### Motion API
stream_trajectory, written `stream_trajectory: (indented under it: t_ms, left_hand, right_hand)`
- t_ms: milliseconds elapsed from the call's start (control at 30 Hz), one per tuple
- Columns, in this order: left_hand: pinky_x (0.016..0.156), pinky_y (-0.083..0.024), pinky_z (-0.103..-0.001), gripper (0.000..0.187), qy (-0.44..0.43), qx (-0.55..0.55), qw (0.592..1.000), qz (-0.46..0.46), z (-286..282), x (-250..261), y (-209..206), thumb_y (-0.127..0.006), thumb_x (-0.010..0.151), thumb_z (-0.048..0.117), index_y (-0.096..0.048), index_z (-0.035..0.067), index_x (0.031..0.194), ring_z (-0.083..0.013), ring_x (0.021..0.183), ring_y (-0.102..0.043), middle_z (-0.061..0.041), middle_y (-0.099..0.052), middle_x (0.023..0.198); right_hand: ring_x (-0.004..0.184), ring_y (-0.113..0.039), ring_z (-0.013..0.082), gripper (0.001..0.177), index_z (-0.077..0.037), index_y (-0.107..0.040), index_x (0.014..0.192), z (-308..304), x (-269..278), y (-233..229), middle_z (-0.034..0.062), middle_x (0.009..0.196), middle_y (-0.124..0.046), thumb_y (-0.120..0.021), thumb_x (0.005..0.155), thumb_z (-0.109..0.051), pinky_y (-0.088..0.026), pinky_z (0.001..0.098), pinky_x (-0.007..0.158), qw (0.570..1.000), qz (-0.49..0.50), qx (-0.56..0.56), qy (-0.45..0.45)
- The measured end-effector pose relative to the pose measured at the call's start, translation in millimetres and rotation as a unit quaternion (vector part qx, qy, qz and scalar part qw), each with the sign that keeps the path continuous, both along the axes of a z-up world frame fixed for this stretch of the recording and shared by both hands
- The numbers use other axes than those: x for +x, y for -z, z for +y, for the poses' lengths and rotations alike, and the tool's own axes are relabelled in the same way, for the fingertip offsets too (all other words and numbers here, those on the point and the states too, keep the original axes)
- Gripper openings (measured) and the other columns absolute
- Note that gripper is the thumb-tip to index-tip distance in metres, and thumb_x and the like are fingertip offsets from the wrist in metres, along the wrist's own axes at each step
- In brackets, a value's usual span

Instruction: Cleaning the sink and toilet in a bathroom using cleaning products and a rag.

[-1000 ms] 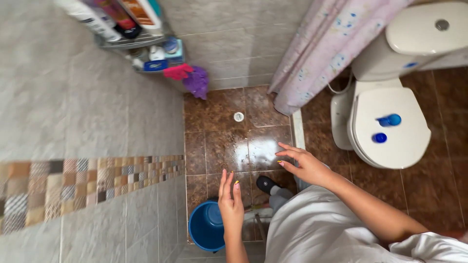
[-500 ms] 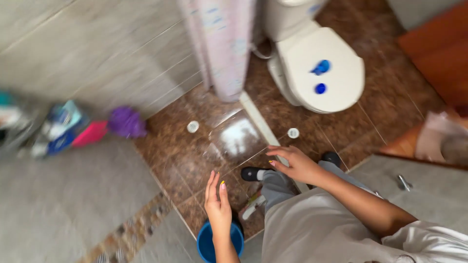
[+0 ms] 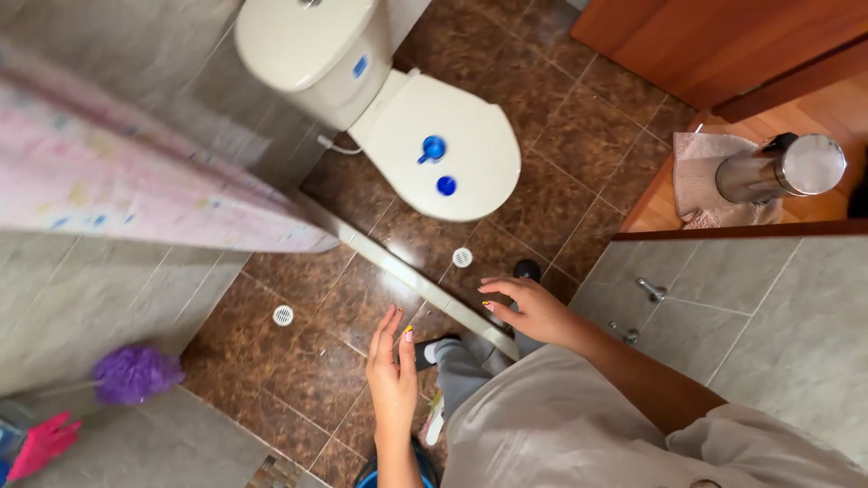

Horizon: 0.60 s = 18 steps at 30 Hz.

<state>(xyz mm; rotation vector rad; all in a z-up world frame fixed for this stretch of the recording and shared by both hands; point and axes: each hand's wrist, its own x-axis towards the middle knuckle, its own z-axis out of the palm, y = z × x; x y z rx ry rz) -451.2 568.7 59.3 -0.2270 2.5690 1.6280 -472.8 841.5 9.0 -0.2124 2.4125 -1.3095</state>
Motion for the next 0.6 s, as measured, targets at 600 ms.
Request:
stream_trajectory:
  t_ms: [600]
  left_hand:
    - [0.09,-0.055,-0.038,0.032,0.131,-0.067,0.988,0.036,328.1,-99.2,-74.7,-0.059,0.098,0.019,-0.068,0.004,0.125,-0.031,0.121,-0.067,-0.014,-0.068,0.134]
  right_hand:
    - [0.113,-0.07,0.0138,0.031,-0.008,-0.069,0.126,365.9,-38.8,-17.5,0.0056,0.123,-0.076,-0.065,0.1,-0.024,-0.051,0.0289,0.096,0.968,0.02,-0.051,0.243]
